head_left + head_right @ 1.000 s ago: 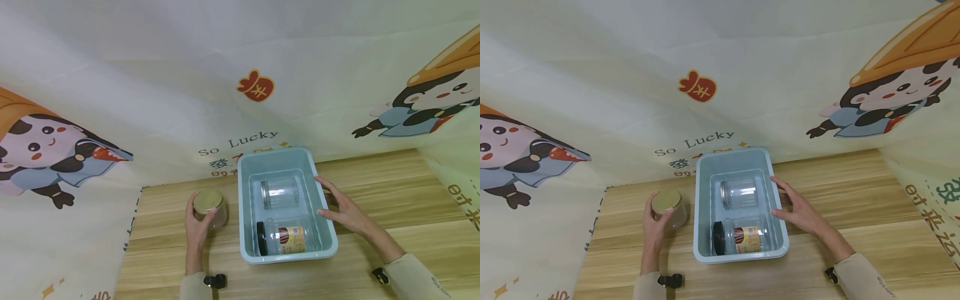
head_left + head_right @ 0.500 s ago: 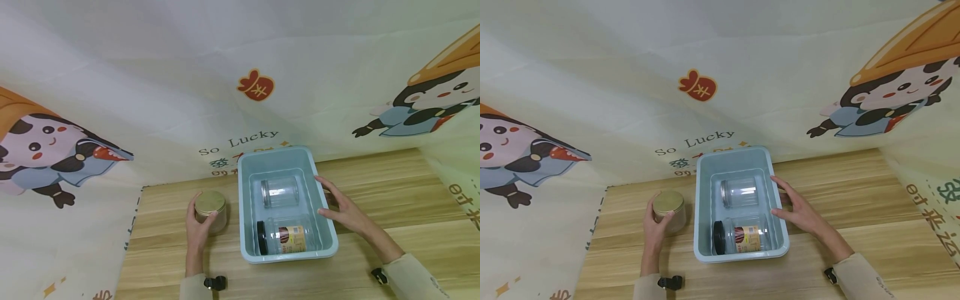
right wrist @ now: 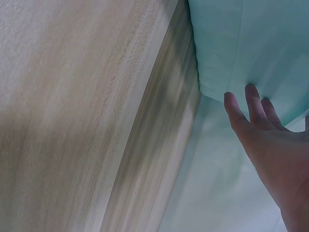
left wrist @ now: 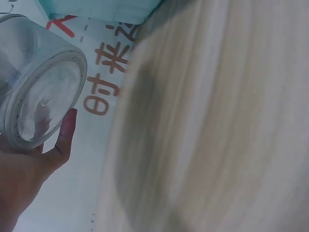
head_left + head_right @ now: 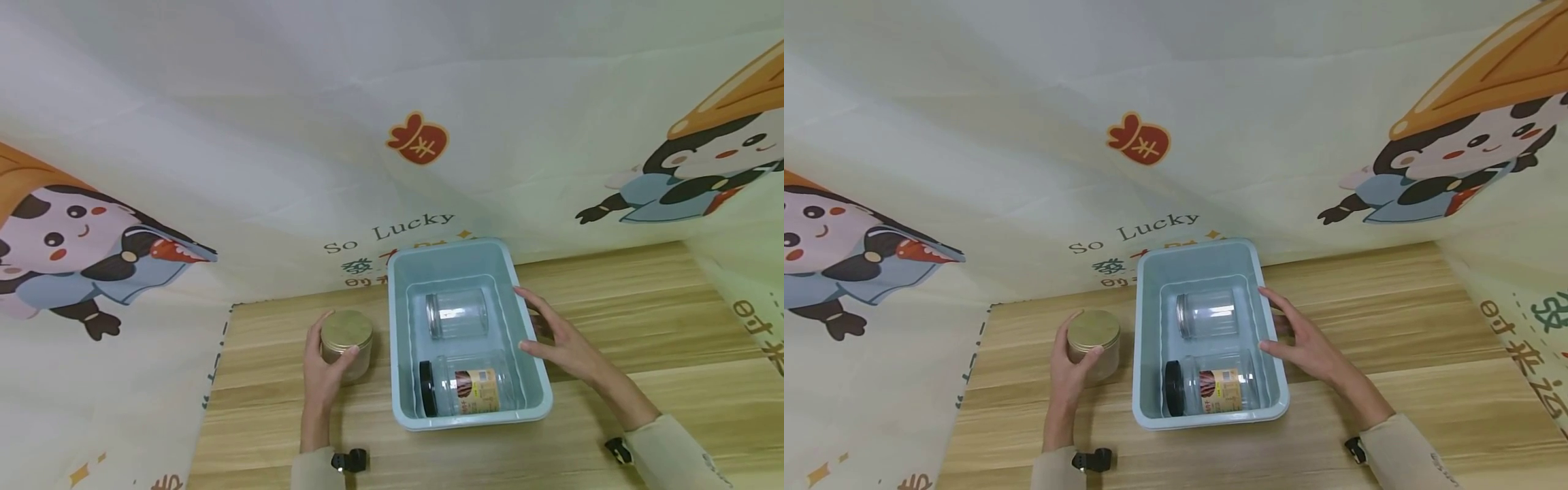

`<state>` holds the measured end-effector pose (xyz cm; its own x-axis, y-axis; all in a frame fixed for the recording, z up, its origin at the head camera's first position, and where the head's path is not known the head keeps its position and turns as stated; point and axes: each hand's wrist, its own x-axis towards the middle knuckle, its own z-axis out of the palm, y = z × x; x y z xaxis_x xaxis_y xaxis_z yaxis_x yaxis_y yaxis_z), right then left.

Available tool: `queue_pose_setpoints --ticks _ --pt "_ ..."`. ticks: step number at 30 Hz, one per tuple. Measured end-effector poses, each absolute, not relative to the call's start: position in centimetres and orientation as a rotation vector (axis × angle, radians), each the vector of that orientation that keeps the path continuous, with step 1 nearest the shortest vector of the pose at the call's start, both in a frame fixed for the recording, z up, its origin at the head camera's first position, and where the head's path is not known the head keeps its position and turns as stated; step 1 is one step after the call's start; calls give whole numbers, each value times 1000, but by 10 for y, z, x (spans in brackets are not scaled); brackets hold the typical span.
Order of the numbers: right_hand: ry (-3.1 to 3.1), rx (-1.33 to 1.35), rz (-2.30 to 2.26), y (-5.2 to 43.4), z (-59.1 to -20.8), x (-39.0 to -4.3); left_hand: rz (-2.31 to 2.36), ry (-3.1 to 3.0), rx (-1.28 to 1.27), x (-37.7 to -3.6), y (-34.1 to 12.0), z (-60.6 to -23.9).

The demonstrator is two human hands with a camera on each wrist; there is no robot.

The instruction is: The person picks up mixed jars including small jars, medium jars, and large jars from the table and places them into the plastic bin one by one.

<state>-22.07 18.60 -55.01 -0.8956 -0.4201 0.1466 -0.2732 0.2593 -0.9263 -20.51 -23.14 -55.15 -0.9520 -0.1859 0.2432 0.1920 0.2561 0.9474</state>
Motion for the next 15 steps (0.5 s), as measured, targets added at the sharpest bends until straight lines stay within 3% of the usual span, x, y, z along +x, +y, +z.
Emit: queue_pose_setpoints --ticks 8,15 --pt "2377 -646 -1719 187 -552 -220 -1716 -2256 -74 -202 -221 -525" --pt "2375 -653 -1717 186 -550 -221 -1751 -2204 -136 -209 -232 -550"
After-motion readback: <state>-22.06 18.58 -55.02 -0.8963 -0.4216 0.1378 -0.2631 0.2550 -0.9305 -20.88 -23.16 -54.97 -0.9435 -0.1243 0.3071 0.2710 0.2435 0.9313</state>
